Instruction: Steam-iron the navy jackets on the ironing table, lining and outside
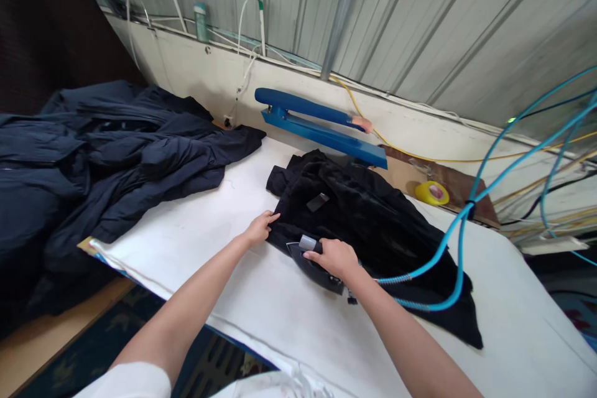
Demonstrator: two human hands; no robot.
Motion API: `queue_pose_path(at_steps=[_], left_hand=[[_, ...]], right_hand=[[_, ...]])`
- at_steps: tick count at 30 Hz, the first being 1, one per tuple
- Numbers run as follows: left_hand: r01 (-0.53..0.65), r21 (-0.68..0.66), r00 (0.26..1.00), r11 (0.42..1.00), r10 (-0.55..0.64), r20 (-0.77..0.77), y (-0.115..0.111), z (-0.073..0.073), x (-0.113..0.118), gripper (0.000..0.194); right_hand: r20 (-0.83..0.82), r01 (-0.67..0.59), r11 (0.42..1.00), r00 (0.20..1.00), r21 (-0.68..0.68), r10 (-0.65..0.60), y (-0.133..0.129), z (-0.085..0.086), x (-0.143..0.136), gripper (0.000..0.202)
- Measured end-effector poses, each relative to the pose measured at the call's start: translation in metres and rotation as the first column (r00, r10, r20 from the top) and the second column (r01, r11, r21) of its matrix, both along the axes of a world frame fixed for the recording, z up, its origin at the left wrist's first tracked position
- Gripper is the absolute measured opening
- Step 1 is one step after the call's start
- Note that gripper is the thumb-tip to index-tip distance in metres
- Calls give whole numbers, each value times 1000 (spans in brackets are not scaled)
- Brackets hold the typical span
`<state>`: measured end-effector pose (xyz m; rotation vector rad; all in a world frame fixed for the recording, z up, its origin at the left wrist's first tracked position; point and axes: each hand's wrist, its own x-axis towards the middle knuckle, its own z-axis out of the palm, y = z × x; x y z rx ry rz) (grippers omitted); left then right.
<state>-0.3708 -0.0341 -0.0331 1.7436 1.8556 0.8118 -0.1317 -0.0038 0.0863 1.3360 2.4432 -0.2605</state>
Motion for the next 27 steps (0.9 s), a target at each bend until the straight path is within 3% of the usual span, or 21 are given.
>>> queue_pose_path(at_steps=[4, 7, 12, 15, 17, 23, 27], left_hand=[[-24, -52, 999, 998, 25, 25, 2, 9, -15, 56], [-230, 110, 973, 967, 227, 42, -1, 29, -29, 53], [-570, 356, 821, 740, 523, 226, -22, 69, -45, 45], [-665, 415, 744, 621, 597, 299, -34, 83, -53, 42], [-684, 429, 725, 591, 617, 306, -39, 88, -56, 41], [-666, 366, 746, 650, 599, 292, -38, 83, -47, 38], [-612, 157, 788, 775, 582, 201, -28, 67, -31, 34]], right_hand=[[-14, 21, 1000, 1000, 8, -20, -4, -3, -26, 69], [-32, 35, 999, 999, -7, -35, -3, -2, -49, 69], [-62, 27, 999, 998, -33, -29, -1, 1, -91, 73], [-93, 11, 999, 996, -44, -15, -2, 1, -106, 76], [-110, -2, 999, 994, -53, -4, -3, 1, -109, 77], [-81, -5, 997, 997, -83, -2, -4, 4, -81, 77], [-18, 45, 998, 999, -53, -46, 2, 5, -31, 74]])
